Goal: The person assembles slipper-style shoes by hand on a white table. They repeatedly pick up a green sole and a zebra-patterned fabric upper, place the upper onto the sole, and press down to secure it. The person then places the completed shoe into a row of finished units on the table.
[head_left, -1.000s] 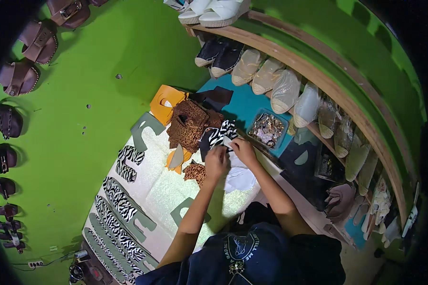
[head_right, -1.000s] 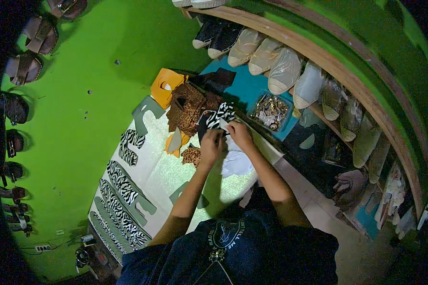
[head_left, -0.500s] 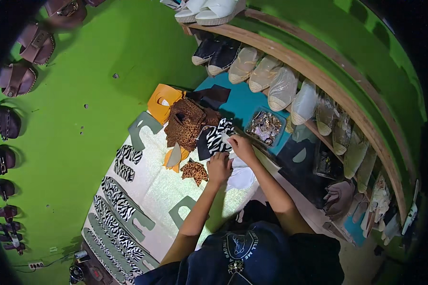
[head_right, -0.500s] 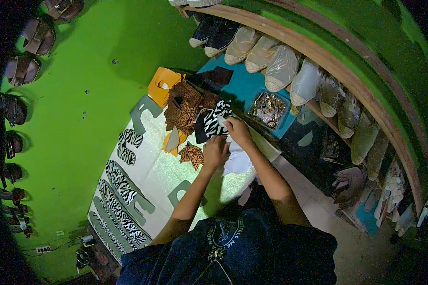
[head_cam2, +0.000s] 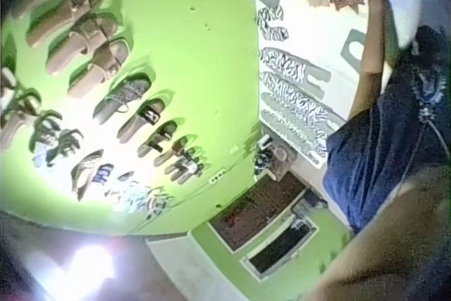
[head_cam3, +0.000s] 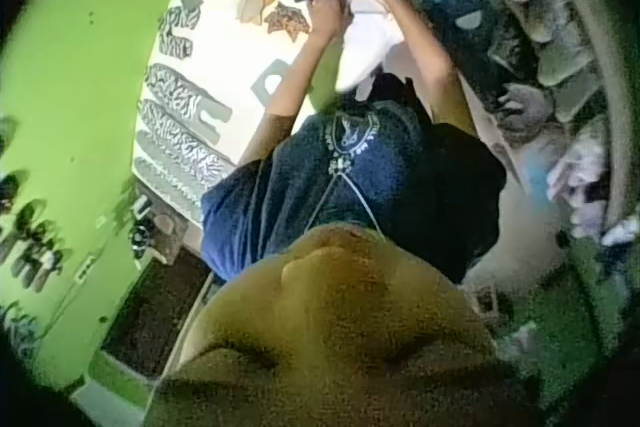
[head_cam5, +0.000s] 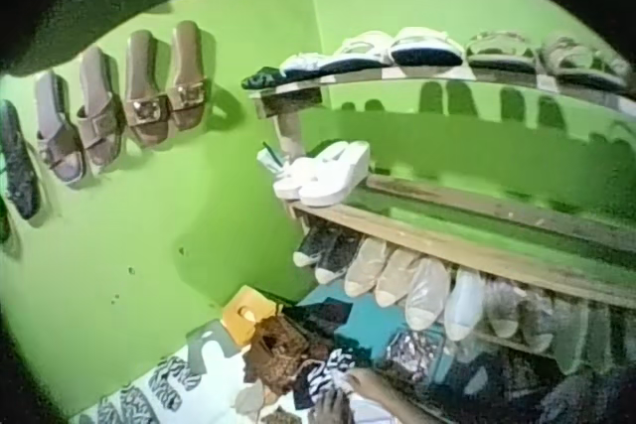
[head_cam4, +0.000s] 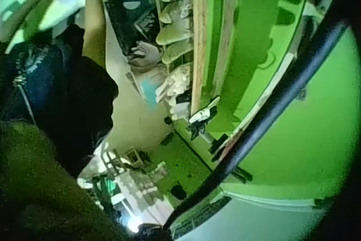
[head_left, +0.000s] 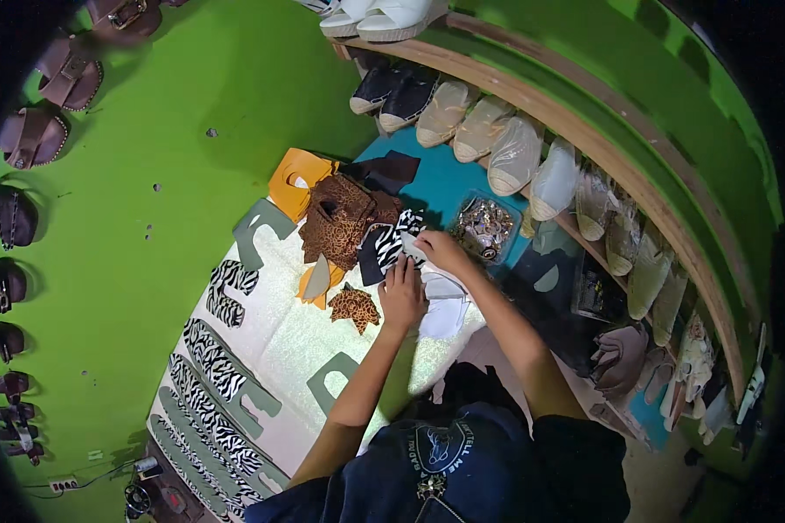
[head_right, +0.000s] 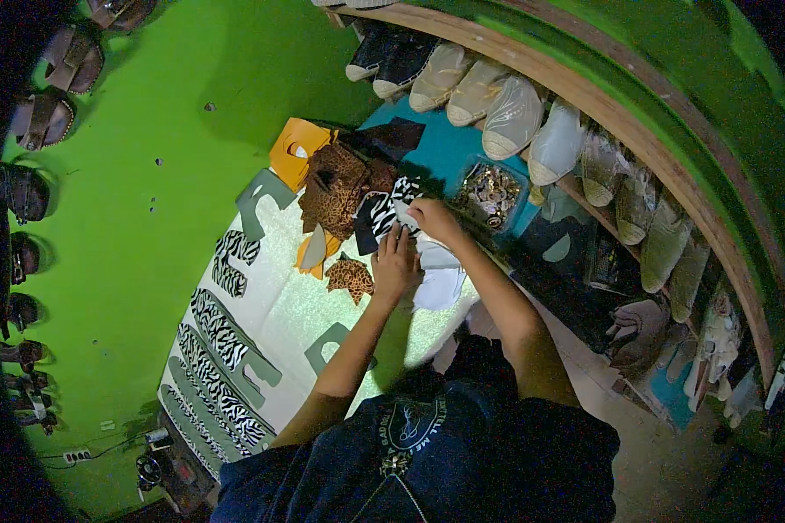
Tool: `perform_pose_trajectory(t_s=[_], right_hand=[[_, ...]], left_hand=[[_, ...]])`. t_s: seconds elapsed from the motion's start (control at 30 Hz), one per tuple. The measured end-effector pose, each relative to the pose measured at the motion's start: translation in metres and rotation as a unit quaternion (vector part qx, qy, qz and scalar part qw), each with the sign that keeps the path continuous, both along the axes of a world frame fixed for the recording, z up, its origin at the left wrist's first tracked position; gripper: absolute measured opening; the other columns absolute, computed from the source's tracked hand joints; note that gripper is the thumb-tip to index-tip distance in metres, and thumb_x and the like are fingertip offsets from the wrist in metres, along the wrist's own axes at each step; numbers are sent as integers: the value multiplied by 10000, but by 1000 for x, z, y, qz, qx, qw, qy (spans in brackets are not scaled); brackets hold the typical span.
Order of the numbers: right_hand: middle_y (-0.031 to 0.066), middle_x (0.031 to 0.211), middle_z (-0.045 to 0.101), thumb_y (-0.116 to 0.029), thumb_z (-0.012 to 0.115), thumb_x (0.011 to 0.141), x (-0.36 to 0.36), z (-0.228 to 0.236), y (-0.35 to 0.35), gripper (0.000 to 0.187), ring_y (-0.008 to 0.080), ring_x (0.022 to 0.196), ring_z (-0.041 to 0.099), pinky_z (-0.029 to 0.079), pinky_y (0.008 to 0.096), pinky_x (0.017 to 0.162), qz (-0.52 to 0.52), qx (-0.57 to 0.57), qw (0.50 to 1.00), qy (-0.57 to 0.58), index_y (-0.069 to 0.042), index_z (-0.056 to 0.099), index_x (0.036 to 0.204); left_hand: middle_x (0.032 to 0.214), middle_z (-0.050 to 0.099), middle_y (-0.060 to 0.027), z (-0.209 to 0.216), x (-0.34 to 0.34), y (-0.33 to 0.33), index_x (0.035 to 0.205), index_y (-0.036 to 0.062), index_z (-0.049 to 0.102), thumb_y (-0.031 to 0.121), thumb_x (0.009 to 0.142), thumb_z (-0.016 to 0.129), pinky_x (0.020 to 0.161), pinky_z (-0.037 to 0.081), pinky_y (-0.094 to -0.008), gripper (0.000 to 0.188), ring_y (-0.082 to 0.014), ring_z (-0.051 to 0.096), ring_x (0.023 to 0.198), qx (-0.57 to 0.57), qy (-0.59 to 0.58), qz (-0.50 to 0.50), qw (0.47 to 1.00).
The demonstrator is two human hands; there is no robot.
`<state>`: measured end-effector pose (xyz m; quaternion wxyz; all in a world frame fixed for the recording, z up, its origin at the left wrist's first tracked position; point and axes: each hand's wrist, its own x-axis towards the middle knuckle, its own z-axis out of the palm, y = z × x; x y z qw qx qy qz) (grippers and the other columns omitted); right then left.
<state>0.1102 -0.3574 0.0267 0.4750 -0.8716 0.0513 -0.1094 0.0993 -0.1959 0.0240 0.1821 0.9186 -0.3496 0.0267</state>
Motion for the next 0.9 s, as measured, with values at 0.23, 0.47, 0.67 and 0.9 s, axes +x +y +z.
perform_pose_trajectory(t_s=[0.23,0.47,0.67,0.9], right_hand=[[181,660,519,-189,552,824,-2,-13,-3,228,313,597,509,396,384,562,-21,21,999,-27,19,520,738],[165,625,479,-183,532,839,-6,-14,0,259,275,560,474,370,377,541,-41,53,997,-39,21,469,694],[136,603,451,-187,514,854,-6,-17,-5,258,235,537,439,360,361,529,-65,84,993,-60,13,462,699],[78,599,431,-199,503,876,-7,-27,-13,229,135,556,394,360,308,526,-59,80,993,-57,1,485,767]], left_hand=[[1337,344,-108,1,0,-2,1267,74,393,294,742,581,858,374,-480,600,-269,385,1161,22,13,-2,1000],[1321,353,-99,5,1,-3,1249,64,408,304,735,582,841,370,-472,594,-250,380,1146,57,-1,2,998],[1328,344,-100,7,2,-4,1256,62,400,304,745,572,855,362,-485,590,-249,372,1155,69,16,-2,997],[1334,333,-93,7,5,-4,1265,67,392,326,745,580,870,349,-503,612,-253,371,1157,78,39,0,996]])
